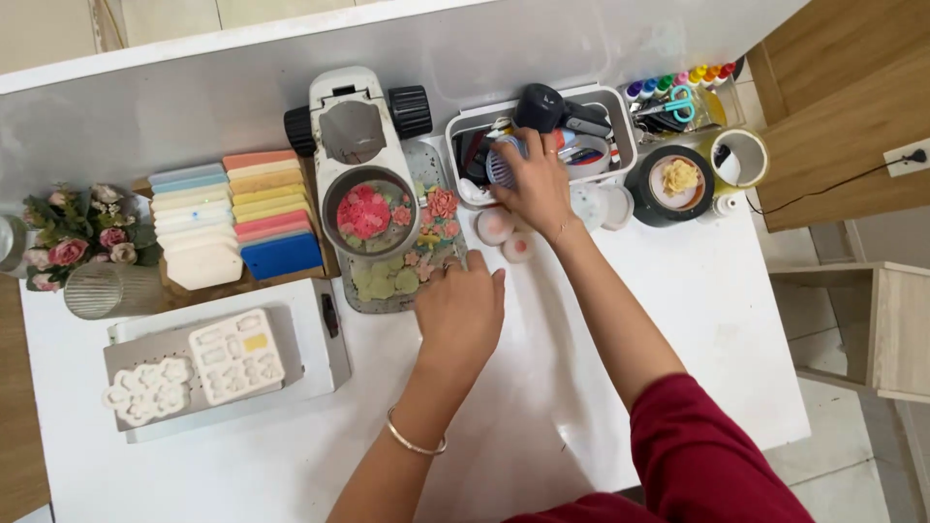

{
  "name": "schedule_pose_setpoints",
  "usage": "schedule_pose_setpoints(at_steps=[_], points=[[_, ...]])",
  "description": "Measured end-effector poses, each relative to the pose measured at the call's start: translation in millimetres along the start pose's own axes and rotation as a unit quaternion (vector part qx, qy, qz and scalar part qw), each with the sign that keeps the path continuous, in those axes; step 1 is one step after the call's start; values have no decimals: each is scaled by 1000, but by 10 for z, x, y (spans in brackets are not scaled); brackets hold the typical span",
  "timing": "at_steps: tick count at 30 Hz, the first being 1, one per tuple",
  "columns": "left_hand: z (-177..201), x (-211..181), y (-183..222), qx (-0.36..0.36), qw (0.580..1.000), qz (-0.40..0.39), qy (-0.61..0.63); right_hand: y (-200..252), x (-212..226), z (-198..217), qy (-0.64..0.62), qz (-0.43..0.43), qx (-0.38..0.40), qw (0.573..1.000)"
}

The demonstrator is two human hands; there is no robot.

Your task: Put on white latex gloves and organize green wire ties on a workshop table.

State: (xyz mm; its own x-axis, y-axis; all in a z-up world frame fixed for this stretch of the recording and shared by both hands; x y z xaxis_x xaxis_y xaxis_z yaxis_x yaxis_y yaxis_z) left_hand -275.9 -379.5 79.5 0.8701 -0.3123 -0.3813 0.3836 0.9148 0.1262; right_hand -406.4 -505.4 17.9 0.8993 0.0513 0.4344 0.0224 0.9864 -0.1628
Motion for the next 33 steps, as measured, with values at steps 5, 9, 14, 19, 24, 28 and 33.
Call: schedule_pose_setpoints(at_steps=[5,9,14,19,24,28,33], points=[[-292,129,-948,-49,999,-4,13,127,-324,381,-114,-1,-64,991],[-482,344,-1636,-124,992,-24,27,136,-710,673,-259,-89,-68,959],[-656,332,-2236,-167,981,-96,2,110,-1101,776,-356,-129,-80,922],[-864,199,-2335,-53,995,-49,-62,66,-1432,749,-419,-157,-77,891],[-938,215,-2246,-237,946,-80,-207,39,-1700,724,-487,-182,-73,851],[-408,99,-2122,-258,939,-140,-177,30,-1818,721,-498,-151,-87,849],[16,394,-2015,-280,842,-55,458,-4,-1820,710,-502,-161,-93,845]])
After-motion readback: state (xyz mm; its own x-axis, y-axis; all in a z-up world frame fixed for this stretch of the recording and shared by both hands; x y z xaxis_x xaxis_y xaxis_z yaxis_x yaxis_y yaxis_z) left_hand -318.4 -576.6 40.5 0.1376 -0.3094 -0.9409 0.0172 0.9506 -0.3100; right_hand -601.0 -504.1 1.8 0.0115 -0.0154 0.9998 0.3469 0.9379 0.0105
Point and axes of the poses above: each hand's wrist, its own y-axis away from the middle knuckle, its own z-axis out of the back of the hand, x = y × z, the point moved 10 cm from there along -y, towards the middle knuckle, and after that the axes turned 13 degrees about -z, right-handed, at the moved point
